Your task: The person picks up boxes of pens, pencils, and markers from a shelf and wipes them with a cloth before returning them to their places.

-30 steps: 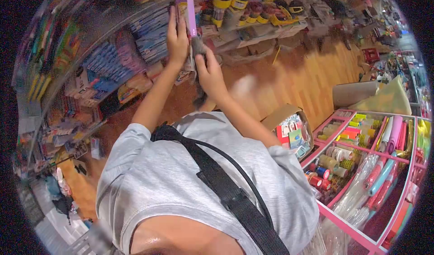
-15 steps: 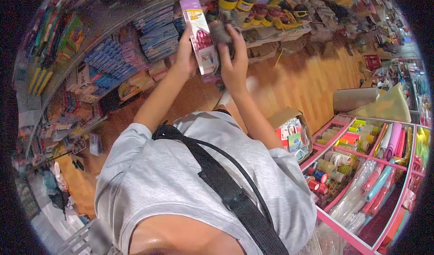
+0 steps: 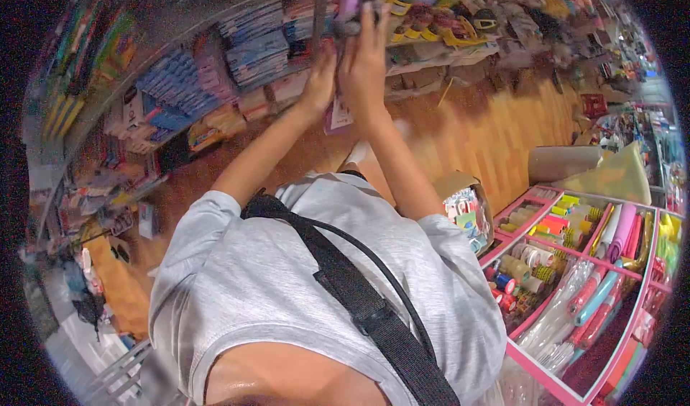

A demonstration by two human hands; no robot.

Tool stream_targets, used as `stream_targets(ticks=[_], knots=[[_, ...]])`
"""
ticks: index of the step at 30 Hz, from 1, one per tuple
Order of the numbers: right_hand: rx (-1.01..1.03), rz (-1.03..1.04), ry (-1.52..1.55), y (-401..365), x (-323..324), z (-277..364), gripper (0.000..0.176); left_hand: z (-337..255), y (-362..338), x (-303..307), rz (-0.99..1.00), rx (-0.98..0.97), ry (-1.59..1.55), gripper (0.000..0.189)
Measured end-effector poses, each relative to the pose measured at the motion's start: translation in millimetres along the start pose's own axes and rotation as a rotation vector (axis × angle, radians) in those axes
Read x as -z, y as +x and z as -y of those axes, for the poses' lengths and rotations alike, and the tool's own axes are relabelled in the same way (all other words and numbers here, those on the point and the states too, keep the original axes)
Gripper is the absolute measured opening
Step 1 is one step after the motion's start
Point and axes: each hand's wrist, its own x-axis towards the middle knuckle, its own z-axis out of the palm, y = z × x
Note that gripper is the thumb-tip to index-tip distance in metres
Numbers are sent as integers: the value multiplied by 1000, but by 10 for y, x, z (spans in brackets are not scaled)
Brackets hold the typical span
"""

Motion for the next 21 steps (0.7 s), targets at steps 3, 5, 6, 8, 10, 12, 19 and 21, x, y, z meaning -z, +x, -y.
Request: stream_targets(ticks=[3,5,6,8,10,12,19,21], knots=[[-43,-94,97,235,30,-102,41,312,-92,-16,72,12,-157,36],[-128,-118,234,366,27,-159,38,320,-169,15,101,-40,-138,38],[-169,-101,281,349,-11,-121,39,212,-212,42,103,-48,-75,42],[-198,-54,282,233,-111,-46,40,144,-181,177,121,-46,-85,44],[-224,40,307,4,-224,69,40,130,-46,290,89,-280,-188,52],[-203,139,340,-180,-257,182,39,73,53,506,33,-317,-46,52],[-521,113,742,-179,-157,160,22,-1366,-179,1331,-162,-61,125,37],[-729,149,801,-283,-109,-103,28,-1930,-152,1730,-331,-379,692,34]])
